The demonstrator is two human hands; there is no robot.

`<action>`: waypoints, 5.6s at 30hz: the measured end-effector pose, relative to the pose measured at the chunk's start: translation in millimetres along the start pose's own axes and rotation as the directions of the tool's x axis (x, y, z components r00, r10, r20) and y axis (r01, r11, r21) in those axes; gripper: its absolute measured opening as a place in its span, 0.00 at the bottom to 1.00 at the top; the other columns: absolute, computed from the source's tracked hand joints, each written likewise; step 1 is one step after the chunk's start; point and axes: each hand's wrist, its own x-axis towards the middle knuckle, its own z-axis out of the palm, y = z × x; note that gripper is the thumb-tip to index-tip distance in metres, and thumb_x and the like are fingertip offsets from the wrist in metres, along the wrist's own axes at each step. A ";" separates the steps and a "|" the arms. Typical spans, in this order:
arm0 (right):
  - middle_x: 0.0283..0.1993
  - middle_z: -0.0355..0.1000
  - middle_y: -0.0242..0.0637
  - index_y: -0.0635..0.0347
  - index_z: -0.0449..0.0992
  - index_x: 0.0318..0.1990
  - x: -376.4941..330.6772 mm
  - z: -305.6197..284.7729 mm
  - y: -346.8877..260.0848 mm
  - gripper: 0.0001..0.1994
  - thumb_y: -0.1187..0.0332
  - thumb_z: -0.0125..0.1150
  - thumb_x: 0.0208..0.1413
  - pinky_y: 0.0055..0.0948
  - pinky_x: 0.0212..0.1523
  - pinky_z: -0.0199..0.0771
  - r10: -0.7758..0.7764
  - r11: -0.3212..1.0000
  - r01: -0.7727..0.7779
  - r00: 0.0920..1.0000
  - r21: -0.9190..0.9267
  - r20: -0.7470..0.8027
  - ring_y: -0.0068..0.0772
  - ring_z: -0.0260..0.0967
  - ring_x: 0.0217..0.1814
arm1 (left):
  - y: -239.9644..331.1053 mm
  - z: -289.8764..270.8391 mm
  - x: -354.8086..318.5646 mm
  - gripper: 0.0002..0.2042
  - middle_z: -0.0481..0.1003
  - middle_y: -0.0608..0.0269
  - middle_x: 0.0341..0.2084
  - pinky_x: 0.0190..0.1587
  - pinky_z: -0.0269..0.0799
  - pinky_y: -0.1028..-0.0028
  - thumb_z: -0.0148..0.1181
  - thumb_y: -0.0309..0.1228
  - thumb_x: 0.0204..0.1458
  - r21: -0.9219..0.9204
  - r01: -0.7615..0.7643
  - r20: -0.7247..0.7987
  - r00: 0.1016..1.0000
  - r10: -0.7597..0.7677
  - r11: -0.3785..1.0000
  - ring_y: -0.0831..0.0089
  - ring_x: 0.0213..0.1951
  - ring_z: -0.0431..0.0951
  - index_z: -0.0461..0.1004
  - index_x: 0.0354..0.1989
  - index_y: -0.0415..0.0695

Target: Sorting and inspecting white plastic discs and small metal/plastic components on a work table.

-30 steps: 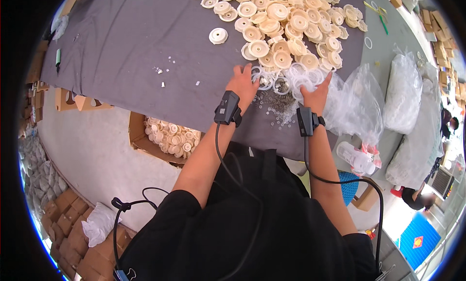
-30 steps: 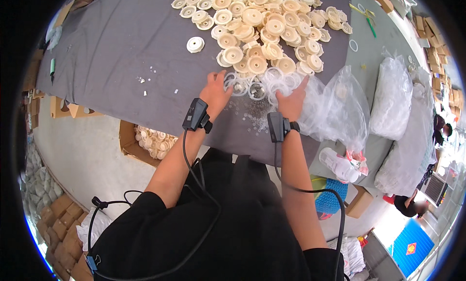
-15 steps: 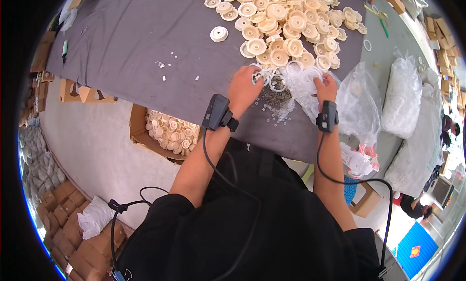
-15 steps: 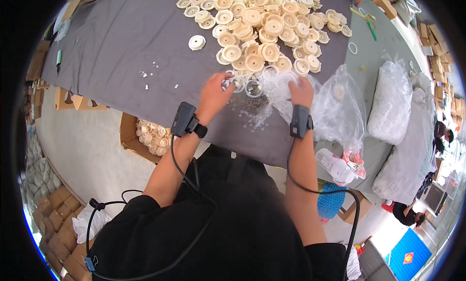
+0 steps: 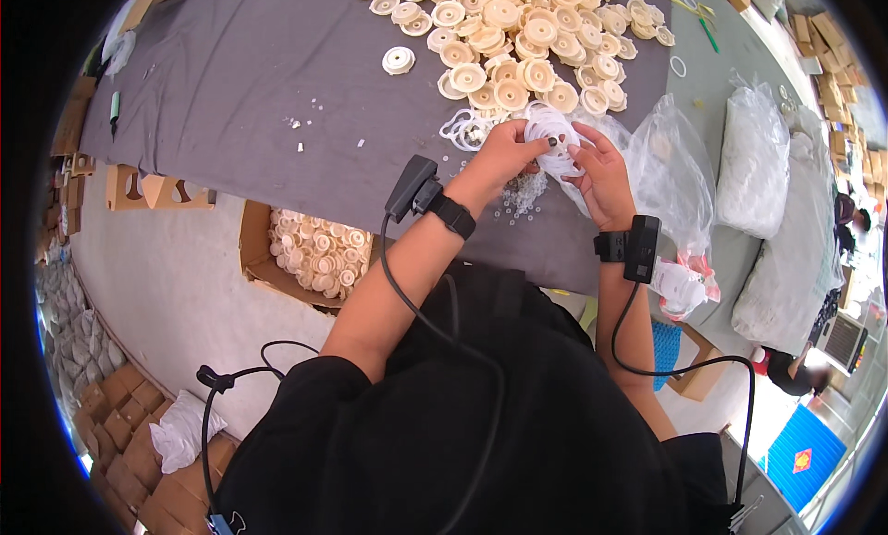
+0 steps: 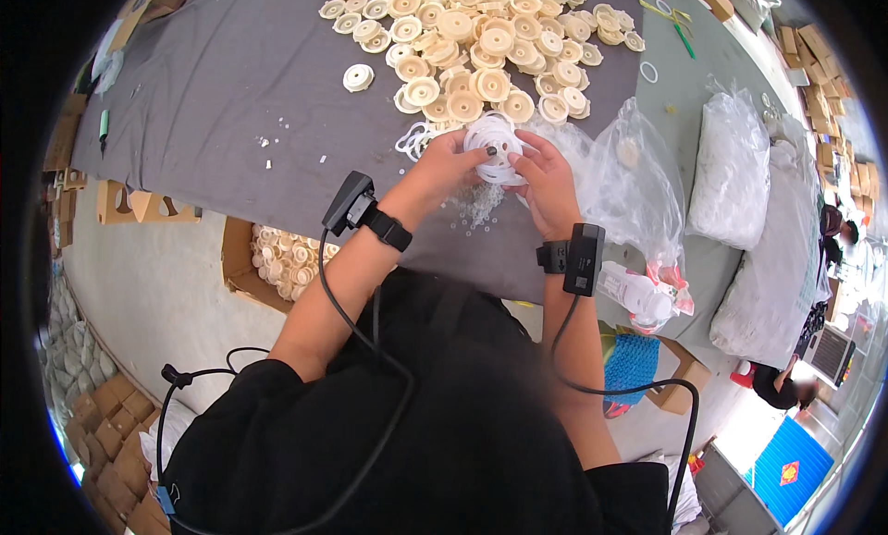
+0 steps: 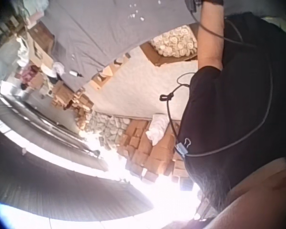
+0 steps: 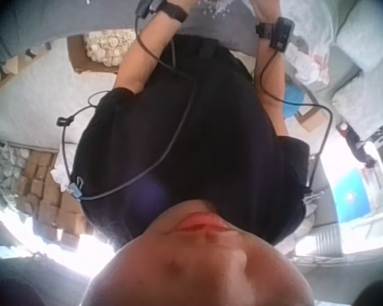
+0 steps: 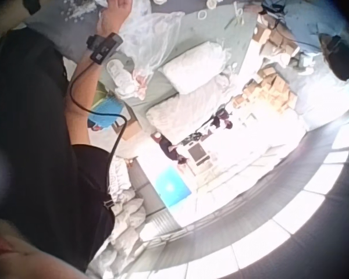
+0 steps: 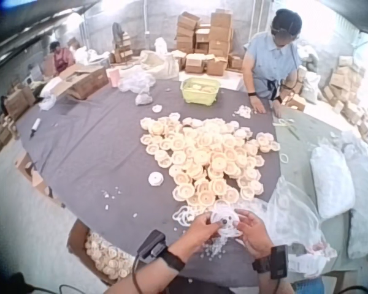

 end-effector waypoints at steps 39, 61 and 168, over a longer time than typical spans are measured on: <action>0.31 0.72 0.37 0.65 0.71 0.38 7.9 60.3 19.8 0.10 0.70 0.57 0.49 0.18 0.28 0.67 -0.274 0.933 0.231 0.953 -0.277 -0.128 0.20 0.67 0.29 | -5.9 -43.3 -24.5 0.11 0.72 0.70 0.26 0.34 0.62 0.75 0.42 0.38 0.53 -0.422 0.095 0.122 0.991 -0.047 0.901 0.79 0.32 0.69 0.70 0.29 0.47; 0.32 0.71 0.40 0.66 0.71 0.38 162.6 -142.5 64.4 0.17 0.68 0.63 0.39 0.26 0.34 0.69 -0.606 0.658 0.042 0.623 -0.752 -0.495 0.30 0.68 0.31 | -30.0 -100.0 -51.5 0.16 0.70 0.72 0.28 0.39 0.69 0.68 0.48 0.33 0.53 -0.503 0.221 0.093 0.975 -0.202 0.835 0.70 0.36 0.75 0.63 0.51 0.51; 0.41 0.68 0.39 0.59 0.67 0.48 70.1 87.3 102.4 0.22 0.72 0.58 0.41 0.24 0.32 0.68 -0.058 0.691 0.029 0.998 -0.722 -0.015 0.24 0.68 0.31 | -33.5 -150.6 -14.4 0.15 0.71 0.66 0.36 0.39 0.67 0.69 0.54 0.25 0.46 -0.603 -0.077 -0.177 0.983 -0.040 0.794 0.74 0.39 0.73 0.65 0.44 0.48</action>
